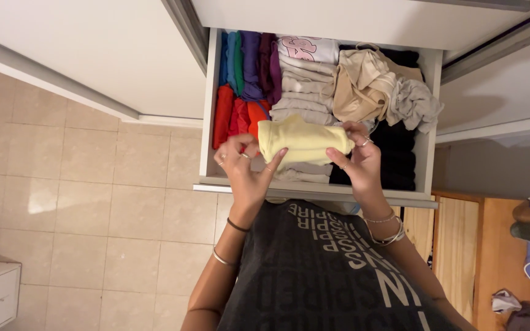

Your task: Folding and organizing various items of clothing into a dresser drawer.

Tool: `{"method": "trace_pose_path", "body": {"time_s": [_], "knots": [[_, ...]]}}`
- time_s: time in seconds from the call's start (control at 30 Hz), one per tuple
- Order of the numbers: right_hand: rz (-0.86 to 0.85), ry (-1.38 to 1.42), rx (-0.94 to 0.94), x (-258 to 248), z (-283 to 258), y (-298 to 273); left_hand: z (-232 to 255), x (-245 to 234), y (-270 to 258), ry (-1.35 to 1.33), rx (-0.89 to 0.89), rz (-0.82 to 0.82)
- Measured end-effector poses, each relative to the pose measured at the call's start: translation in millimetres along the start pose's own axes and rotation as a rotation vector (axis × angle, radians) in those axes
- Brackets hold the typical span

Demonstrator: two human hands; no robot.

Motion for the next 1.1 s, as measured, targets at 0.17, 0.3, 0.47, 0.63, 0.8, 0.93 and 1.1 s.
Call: {"method": "trace_pose_path", "body": {"time_s": [0.17, 0.3, 0.47, 0.63, 0.8, 0.93, 1.1], "knots": [[-0.089, -0.27, -0.349, 22.7, -48.1, -1.7, 40.2, -27.9, 3.0, 0.098, 0.369, 0.198], [-0.273, -0.042, -0.352, 19.0, -27.3, -0.5, 18.9, 2.6, -2.4, -0.141, 0.468, -0.034], [-0.101, 0.066, -0.175, -3.9, 9.3, 0.1, -12.2, 43.0, -3.5, -0.776, 0.169, -0.284], [-0.023, 0.14, -0.135, 22.0, -19.0, 7.4, -7.3, 47.0, -3.9, -0.708, -0.208, -0.355], [-0.023, -0.497, -0.482, 41.6, -63.7, 0.4, -6.2, 45.3, 0.8, -0.888, 0.016, -0.287], [-0.351, -0.687, -0.254, 55.5, -34.0, 6.2, 12.8, 40.5, 8.0, -0.697, 0.113, -0.472], [-0.327, -0.612, 0.136, 47.3, 13.1, 11.5, -13.1, 49.0, 0.7, -0.31, -0.359, -0.489]]}}
Point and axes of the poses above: each hand's wrist, its own y-axis towards the middle knuckle, its own x-axis out of the palm, z = x × y, the point moved 7 cm from there along y, towards the middle knuckle, and after that the axes turned 7 degrees about -z, right-handed, at the moved point
